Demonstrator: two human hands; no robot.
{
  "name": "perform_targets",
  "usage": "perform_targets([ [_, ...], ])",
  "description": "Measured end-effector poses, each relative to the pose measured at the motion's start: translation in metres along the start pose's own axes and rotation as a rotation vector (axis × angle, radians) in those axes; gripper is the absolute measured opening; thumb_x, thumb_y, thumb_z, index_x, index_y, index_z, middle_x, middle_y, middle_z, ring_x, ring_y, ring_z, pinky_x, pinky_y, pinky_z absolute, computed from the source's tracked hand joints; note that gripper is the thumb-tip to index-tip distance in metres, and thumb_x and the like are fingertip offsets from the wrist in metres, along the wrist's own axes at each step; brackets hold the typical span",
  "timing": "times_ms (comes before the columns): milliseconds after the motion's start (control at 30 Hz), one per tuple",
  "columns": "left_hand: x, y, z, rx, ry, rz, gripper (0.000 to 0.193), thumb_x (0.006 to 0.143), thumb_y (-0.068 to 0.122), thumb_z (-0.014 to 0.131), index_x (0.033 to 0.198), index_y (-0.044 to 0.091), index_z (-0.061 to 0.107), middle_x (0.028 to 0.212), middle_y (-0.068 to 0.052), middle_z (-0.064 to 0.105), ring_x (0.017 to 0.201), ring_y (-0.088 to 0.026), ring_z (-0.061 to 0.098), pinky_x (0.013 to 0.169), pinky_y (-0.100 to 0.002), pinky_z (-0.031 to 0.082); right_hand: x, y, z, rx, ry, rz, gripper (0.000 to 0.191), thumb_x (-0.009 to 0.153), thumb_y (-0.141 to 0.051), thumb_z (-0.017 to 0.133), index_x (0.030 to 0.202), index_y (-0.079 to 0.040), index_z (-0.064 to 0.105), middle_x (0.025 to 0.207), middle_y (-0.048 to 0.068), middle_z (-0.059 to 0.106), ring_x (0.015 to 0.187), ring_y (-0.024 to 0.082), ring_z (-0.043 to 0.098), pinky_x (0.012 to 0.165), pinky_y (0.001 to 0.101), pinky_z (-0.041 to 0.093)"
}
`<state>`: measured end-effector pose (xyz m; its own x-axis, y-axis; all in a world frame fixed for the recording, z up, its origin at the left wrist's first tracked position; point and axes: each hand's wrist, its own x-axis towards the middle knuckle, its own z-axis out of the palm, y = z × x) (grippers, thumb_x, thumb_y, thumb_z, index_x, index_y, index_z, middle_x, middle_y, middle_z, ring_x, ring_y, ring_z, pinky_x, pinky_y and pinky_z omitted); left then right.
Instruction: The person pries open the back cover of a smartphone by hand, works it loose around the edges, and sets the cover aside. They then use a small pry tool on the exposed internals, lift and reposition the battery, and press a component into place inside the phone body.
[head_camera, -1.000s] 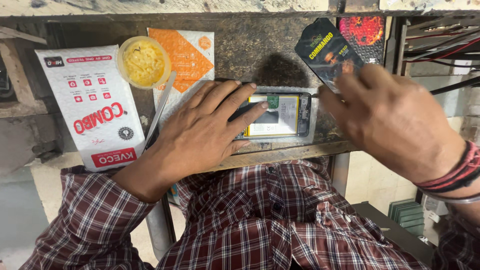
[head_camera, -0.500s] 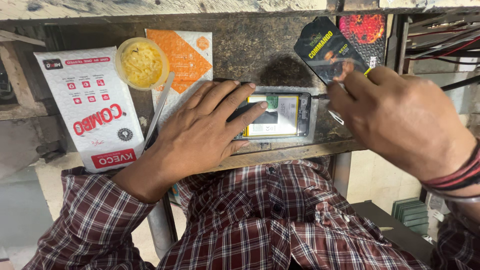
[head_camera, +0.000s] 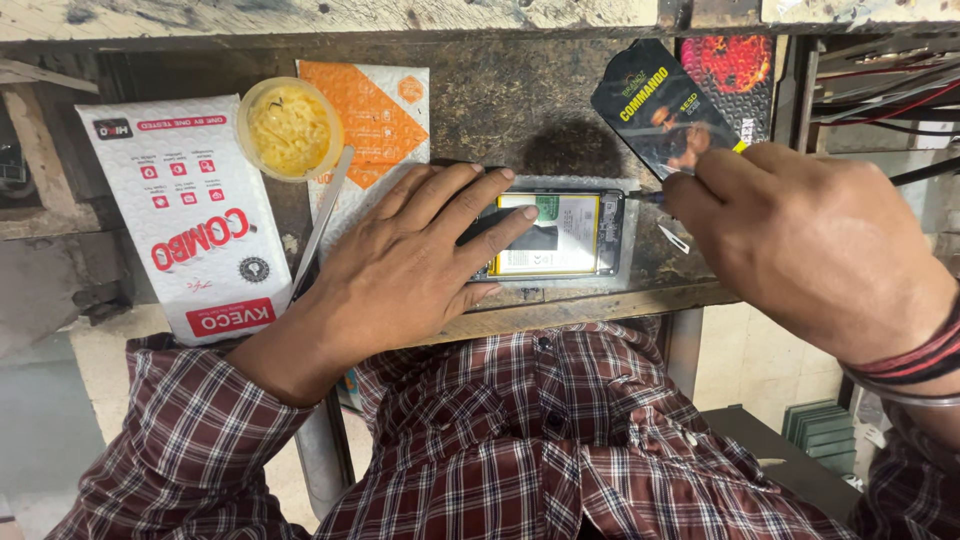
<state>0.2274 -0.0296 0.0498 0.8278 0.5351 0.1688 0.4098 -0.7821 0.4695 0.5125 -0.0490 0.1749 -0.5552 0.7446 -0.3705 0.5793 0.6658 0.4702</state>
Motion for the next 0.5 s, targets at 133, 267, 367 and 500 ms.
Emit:
perform_targets([
  [133,0.001,0.0,0.0,-0.002,0.003,-0.001,0.078,0.078,0.04,0.08,0.147,0.012,0.055,0.148,-0.017,0.048,0.138,-0.034,0.043,0.116,-0.052,0.035,-0.003,-0.001,-0.003,0.102,0.149,0.015,0.03,0.085,-0.019,0.068,0.114,-0.023,0.076,0.098,-0.002,0.066,0.079,0.01,0.062,0.058,0.0228,0.052],
  [267,0.001,0.001,-0.001,-0.01,0.012,-0.004,0.077,0.079,0.04,0.081,0.146,0.013,0.055,0.151,-0.017,0.047,0.139,-0.034,0.042,0.117,-0.052,0.035,-0.004,-0.003,-0.001,0.1,0.11,0.041,0.025,0.09,-0.021,0.069,0.114,-0.019,0.077,0.093,-0.005,0.064,0.079,0.01,0.061,0.06,0.0232,0.052],
  [367,-0.001,0.0,-0.003,-0.052,0.015,-0.016,0.08,0.077,0.042,0.082,0.146,0.013,0.055,0.152,-0.017,0.045,0.139,-0.035,0.042,0.116,-0.052,0.035,-0.009,-0.001,-0.001,0.197,0.259,0.05,0.033,0.078,-0.014,0.071,0.109,-0.021,0.079,0.099,-0.004,0.068,0.081,0.014,0.063,0.062,0.0256,0.052],
  [500,0.001,0.003,-0.005,-0.092,0.044,-0.044,0.082,0.075,0.046,0.083,0.145,0.013,0.055,0.151,-0.015,0.045,0.138,-0.035,0.042,0.115,-0.055,0.032,-0.02,-0.001,0.002,0.311,0.355,0.164,0.036,0.069,-0.008,0.074,0.102,-0.019,0.082,0.102,-0.002,0.073,0.078,0.017,0.062,0.065,0.0286,0.053],
])
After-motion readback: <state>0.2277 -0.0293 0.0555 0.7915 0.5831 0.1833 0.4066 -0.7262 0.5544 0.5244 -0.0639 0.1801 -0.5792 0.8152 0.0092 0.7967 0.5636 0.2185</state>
